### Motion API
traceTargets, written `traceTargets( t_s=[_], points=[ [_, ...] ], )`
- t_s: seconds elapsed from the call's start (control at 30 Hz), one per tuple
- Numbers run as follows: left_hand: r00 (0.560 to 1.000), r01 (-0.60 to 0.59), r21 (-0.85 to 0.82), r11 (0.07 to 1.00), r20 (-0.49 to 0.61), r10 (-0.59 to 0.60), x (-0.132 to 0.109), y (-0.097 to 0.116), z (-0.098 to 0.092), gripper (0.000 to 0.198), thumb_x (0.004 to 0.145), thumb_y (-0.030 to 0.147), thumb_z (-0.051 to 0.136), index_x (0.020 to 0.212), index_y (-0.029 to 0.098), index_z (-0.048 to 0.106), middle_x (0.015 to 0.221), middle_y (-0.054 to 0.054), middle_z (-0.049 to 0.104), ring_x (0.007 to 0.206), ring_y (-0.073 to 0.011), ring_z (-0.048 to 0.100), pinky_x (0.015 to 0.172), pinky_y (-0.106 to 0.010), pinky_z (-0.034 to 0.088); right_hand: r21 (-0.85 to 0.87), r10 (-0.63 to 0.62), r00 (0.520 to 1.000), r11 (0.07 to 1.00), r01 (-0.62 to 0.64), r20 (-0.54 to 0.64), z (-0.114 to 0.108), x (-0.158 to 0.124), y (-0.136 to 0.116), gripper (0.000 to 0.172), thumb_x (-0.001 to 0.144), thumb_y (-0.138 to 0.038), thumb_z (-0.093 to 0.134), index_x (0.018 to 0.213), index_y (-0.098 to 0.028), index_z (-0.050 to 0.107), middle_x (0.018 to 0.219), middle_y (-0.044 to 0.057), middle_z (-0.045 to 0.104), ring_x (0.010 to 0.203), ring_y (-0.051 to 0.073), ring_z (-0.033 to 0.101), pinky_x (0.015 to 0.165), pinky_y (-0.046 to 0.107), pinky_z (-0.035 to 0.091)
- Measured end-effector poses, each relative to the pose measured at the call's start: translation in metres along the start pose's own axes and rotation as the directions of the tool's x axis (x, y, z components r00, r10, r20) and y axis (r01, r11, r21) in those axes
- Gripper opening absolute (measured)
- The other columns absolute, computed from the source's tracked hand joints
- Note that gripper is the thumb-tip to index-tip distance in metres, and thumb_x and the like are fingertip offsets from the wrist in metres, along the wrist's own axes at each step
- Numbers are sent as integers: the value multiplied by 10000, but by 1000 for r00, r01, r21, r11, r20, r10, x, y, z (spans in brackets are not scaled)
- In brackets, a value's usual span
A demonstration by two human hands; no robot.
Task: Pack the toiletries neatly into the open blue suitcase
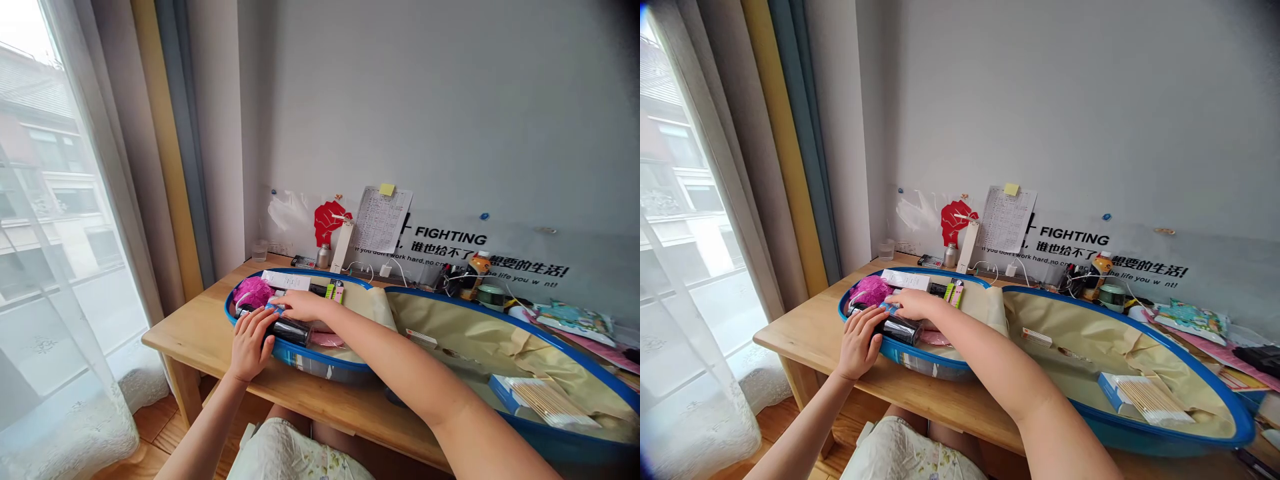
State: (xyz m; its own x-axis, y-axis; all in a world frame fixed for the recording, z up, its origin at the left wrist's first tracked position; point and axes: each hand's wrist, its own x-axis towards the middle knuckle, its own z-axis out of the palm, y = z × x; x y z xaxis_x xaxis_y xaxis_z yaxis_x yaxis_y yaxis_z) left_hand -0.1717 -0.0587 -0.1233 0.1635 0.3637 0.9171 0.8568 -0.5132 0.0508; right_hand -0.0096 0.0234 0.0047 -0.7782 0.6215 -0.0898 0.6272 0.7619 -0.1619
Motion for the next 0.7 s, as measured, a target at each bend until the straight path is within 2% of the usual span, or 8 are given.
traceTargets(
  t_s=[0.13,0.27,0.43,0.53,0.63,0.7],
  points=[
    [1000,-6,8,1000,-10,6,0,0,0,412,1025,367,322,1232,196,634,1237,-99,701,1204,-247,589,1066,-398,346,-13,-10,999,1000,10,31,-3,6,-2,466,912,-267,561,1376,-274,596,1180,91,660,1020,208,647,900,306,472],
    [1000,13,10,1000,4,-13,-1,-1,1,428,1022,376,313,1244,204,637,1258,-98,692,1210,-249,588,1070,-403,348,-18,7,998,1000,-6,62,-4,11,-4,447,944,-304,512,1384,-303,589,1210,96,646,1068,229,644,933,341,474],
    [1000,5,3,1000,-10,-5,-1,-2,1,420,1024,373,318,1237,201,637,1241,-99,698,1208,-246,588,1063,-401,350,-5,32,994,999,-32,107,-8,9,-5,463,947,-340,514,1407,-323,564,1304,115,620,1122,264,645,986,399,468],
    [1000,23,-1,1000,12,-23,-3,-2,2,429,1020,387,319,1243,210,640,1267,-96,688,1224,-250,580,1070,-409,349,22,36,989,999,-40,144,-12,5,-3,523,903,-301,587,1425,-306,543,1294,112,639,1112,259,651,982,379,471],
    [998,44,-6,999,35,-44,-4,-3,3,441,1016,397,316,1252,216,642,1285,-97,679,1239,-256,570,1080,-421,344,71,52,981,995,-66,186,-15,1,-1,620,848,-233,641,1450,-294,507,1189,79,693,1018,227,674,918,333,498],
    [998,50,-8,999,37,-50,-5,-2,3,444,1017,399,315,1250,216,645,1284,-98,680,1239,-256,570,1085,-424,340,121,74,972,987,-103,224,-15,-3,1,673,835,-196,628,1480,-287,458,1091,59,715,868,192,682,821,311,528]
  ],
)
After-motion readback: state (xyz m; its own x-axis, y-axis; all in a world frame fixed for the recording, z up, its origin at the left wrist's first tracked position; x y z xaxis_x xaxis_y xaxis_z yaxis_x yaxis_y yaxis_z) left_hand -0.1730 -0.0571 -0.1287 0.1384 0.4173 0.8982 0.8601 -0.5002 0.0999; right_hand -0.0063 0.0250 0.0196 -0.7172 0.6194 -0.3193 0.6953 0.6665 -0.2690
